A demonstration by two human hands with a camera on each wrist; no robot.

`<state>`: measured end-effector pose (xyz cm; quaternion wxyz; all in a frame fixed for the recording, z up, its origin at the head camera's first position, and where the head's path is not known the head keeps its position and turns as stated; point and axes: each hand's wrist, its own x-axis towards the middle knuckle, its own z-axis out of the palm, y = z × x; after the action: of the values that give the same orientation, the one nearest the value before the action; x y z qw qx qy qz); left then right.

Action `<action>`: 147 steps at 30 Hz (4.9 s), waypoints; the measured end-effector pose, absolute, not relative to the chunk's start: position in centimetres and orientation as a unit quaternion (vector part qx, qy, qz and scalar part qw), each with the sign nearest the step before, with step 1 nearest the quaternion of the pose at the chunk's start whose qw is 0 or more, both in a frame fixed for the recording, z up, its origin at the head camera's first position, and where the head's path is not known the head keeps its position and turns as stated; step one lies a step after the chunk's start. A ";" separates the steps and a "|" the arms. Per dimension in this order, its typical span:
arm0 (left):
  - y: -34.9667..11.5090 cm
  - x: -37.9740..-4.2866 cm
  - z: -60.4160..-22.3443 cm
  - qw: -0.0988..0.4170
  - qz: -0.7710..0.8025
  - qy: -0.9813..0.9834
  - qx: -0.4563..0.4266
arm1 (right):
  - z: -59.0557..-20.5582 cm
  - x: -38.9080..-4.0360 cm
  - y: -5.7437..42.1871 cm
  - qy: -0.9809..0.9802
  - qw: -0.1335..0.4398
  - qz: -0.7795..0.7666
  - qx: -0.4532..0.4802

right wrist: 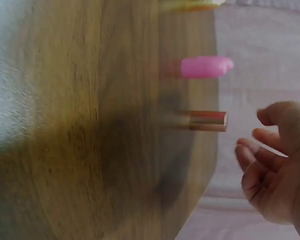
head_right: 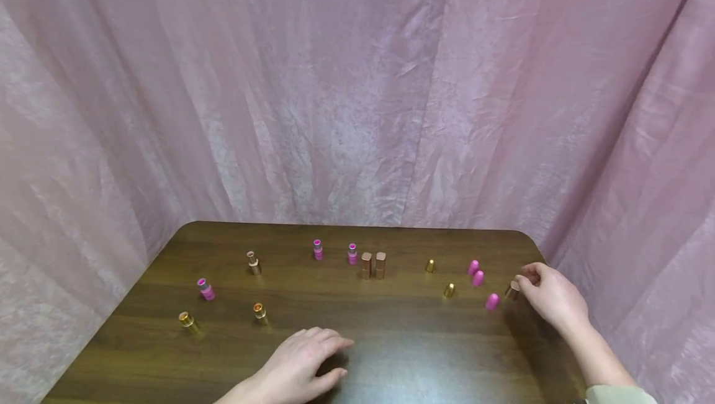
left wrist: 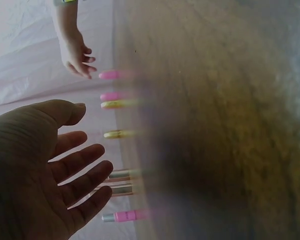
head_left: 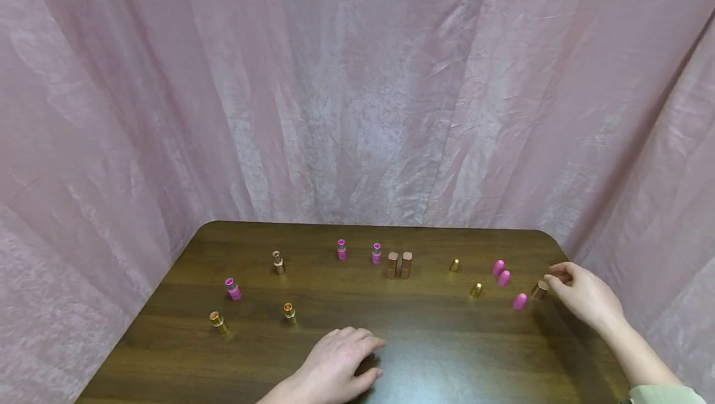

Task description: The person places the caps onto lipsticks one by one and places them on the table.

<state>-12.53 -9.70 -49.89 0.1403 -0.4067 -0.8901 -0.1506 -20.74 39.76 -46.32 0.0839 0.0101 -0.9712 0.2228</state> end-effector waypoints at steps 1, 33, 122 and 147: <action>-9.7 -12.5 -50.0 0.140 -0.150 -0.890 -0.408 | -46.5 -21.0 40.0 -0.975 0.062 0.214 0.009; -13.4 -12.9 -46.5 0.187 -0.125 -0.897 -0.380 | -42.8 -19.8 31.5 -0.933 0.077 0.345 0.062; -23.6 -28.2 -48.5 -0.027 -0.292 -0.953 0.078 | -50.1 -16.8 18.3 -0.693 -0.163 0.700 0.043; -20.2 -24.8 -43.1 0.037 -0.362 -0.930 -0.056 | -49.7 -17.0 19.2 -0.693 -0.155 0.703 0.034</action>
<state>-24.83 -20.23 -43.12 0.0375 -0.0561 -0.9299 -0.3616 -16.98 19.22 -49.73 -0.1554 0.0340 -0.6934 0.7028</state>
